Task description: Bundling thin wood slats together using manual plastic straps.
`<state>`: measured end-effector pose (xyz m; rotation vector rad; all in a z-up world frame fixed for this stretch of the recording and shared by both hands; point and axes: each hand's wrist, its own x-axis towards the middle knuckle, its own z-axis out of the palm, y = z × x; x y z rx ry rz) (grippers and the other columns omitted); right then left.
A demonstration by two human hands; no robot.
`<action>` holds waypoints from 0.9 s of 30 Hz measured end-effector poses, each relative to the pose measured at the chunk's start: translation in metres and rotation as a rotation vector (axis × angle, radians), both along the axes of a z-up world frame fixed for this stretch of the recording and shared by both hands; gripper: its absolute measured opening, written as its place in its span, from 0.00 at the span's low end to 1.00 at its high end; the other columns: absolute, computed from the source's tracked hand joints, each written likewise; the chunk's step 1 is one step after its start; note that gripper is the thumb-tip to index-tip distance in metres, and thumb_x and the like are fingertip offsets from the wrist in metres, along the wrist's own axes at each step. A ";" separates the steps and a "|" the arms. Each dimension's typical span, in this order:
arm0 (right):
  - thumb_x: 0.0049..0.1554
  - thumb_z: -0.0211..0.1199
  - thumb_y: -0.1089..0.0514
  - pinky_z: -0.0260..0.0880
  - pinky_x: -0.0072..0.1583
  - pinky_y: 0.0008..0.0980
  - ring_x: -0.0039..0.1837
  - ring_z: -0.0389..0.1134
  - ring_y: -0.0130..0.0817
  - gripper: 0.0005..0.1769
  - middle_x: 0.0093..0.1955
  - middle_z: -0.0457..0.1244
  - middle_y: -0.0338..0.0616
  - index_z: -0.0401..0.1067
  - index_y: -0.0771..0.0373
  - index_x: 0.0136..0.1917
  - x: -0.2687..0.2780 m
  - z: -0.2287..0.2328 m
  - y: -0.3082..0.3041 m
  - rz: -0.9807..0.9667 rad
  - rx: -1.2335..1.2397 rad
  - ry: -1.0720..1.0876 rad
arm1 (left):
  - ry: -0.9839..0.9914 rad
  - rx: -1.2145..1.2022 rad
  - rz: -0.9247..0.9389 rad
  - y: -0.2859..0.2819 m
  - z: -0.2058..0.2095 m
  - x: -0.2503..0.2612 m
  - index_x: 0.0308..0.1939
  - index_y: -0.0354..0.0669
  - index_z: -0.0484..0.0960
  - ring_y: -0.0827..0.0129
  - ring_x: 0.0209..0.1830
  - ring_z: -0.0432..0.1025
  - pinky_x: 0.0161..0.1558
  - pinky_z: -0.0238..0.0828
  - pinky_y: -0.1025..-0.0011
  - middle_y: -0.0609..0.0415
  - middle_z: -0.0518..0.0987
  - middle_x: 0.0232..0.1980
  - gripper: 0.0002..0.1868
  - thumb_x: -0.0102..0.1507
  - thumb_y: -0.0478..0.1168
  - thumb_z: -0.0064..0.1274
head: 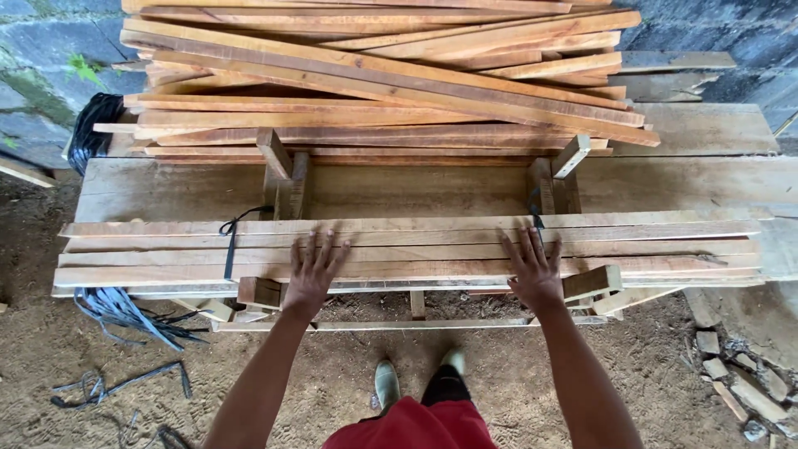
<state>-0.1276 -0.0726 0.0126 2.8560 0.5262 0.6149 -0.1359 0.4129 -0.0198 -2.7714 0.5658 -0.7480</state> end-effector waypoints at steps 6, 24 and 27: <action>0.29 0.82 0.50 0.45 0.74 0.79 0.86 0.44 0.47 0.75 0.87 0.44 0.47 0.47 0.37 0.85 0.001 -0.007 -0.003 -0.012 0.002 0.012 | 0.007 0.007 0.016 -0.001 0.007 -0.004 0.83 0.67 0.47 0.37 0.80 0.52 0.70 0.53 0.33 0.46 0.56 0.83 0.58 0.53 0.31 0.58; 0.33 0.79 0.48 0.46 0.76 0.75 0.86 0.44 0.41 0.71 0.87 0.44 0.37 0.47 0.33 0.84 0.011 -0.027 -0.013 -0.099 -0.018 0.151 | 0.169 0.046 0.036 0.002 0.000 -0.001 0.84 0.66 0.40 0.34 0.80 0.48 0.68 0.53 0.28 0.44 0.49 0.84 0.66 0.49 0.27 0.60; 0.33 0.78 0.48 0.44 0.78 0.74 0.86 0.45 0.40 0.69 0.87 0.45 0.35 0.49 0.32 0.83 0.016 -0.029 -0.016 -0.096 -0.008 0.162 | 0.117 0.078 0.027 0.004 0.000 0.002 0.83 0.65 0.45 0.35 0.79 0.52 0.67 0.57 0.30 0.42 0.53 0.83 0.63 0.50 0.29 0.61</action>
